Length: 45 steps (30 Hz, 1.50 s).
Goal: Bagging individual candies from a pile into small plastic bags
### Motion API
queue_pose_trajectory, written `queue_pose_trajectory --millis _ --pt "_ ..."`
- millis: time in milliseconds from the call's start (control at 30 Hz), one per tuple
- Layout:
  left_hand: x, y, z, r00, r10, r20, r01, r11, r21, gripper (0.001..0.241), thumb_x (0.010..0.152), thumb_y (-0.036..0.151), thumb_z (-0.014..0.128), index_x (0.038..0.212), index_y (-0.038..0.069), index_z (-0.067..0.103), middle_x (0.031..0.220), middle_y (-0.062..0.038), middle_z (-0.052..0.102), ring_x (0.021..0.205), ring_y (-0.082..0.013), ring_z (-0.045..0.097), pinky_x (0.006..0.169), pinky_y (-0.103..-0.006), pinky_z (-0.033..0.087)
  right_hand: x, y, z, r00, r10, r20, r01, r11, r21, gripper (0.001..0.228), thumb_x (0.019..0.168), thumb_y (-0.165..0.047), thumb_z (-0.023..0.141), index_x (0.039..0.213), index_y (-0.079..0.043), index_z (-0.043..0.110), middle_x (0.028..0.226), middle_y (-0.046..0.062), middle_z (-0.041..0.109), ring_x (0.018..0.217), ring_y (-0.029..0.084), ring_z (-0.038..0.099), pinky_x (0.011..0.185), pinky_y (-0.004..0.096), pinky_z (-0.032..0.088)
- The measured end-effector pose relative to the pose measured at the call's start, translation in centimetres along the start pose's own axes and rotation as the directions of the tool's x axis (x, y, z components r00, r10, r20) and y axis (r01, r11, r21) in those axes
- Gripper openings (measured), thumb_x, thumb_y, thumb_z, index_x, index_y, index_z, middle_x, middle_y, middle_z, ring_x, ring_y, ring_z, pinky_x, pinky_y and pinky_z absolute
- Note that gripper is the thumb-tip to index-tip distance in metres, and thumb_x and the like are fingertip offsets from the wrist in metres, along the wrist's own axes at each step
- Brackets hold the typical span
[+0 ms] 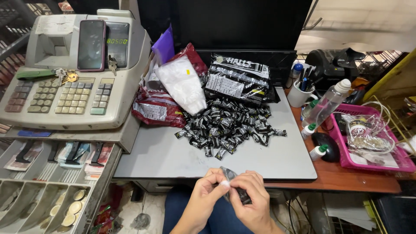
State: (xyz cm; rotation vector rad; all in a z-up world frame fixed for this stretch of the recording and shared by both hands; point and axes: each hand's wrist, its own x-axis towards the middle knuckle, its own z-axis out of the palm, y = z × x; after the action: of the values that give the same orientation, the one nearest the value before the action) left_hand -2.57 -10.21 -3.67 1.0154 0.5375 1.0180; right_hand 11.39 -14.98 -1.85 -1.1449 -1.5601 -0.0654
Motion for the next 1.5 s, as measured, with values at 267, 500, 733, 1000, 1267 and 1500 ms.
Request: queue_pose_trajectory --millis 267,500,733,1000,1267,1500 --pt "-0.4 -0.3 0.4 0.979 0.198 -0.051 -0.187 0.968 0.164 0.007 0.089 0.008 0.076 0.087 0.002 0.074 0.098 -0.010 0.065 0.082 -0.0164 0.065 0.069 -0.0282 0.057 -0.2 1.3 -0.1 0.997 -0.068 0.036 0.070 0.996 -0.058 0.003 0.087 -0.010 0.072 0.090 -0.009 0.072 0.090 0.004 0.074 0.078 0.018 0.070 0.095 0.042 0.050" --pt "-0.6 1.2 0.2 0.982 0.174 -0.079 -0.140 0.936 0.323 0.008 0.086 0.007 0.077 0.093 0.003 0.076 0.091 -0.005 0.075 0.070 -0.0110 0.068 0.061 -0.0221 0.055 1.8 0.4 0.2 0.990 -0.101 0.097 0.101 0.995 0.012 0.010 0.090 -0.007 0.063 0.081 -0.007 0.061 0.077 0.004 0.064 0.069 0.021 0.059 0.078 0.036 0.046" --pt "-0.9 0.7 0.0 0.996 0.086 0.028 -0.090 0.947 0.307 0.016 0.099 0.015 0.068 0.112 0.006 0.066 0.069 0.000 0.057 0.050 -0.0060 0.049 0.049 -0.0200 0.039 4.2 0.5 -0.4 0.979 -0.153 0.138 0.145 0.987 0.062 0.011 0.090 -0.009 0.060 0.079 -0.006 0.058 0.075 0.006 0.060 0.066 0.022 0.053 0.071 0.038 0.040" --pt "-0.7 2.7 -0.2 0.957 0.290 -0.004 -0.231 0.771 0.594 0.009 0.089 0.010 0.078 0.082 0.013 0.073 0.054 0.009 0.042 0.048 -0.0032 0.030 0.046 -0.0265 0.027 7.7 -0.3 -0.2 0.971 -0.202 0.131 0.189 0.976 0.105 0.012 0.091 -0.007 0.055 0.078 -0.008 0.054 0.073 0.005 0.057 0.067 0.021 0.051 0.073 0.037 0.039" --pt "3.7 9.0 -8.8 0.770 0.631 -0.096 -0.181 0.359 0.916 0.008 0.091 0.008 0.068 0.092 0.013 0.073 0.079 -0.007 0.076 0.073 -0.0275 0.071 0.067 -0.0370 0.055 14.4 9.5 6.2 0.924 -0.190 0.332 0.194 0.981 0.021 0.007 0.093 -0.010 0.069 0.099 -0.011 0.072 0.093 0.004 0.074 0.089 0.023 0.070 0.084 0.038 0.051" --pt "8.9 8.8 -11.5 0.662 0.747 -0.052 -0.077 0.137 0.988 0.037 0.089 0.010 0.075 0.125 0.004 0.065 0.130 -0.020 0.061 0.114 -0.0393 0.064 0.093 -0.0476 0.054 17.8 16.9 14.1 0.870 -0.219 0.442 0.295 0.949 -0.110 0.021 0.090 0.002 0.065 0.107 -0.010 0.069 0.094 0.007 0.071 0.092 0.031 0.068 0.083 0.042 0.053"
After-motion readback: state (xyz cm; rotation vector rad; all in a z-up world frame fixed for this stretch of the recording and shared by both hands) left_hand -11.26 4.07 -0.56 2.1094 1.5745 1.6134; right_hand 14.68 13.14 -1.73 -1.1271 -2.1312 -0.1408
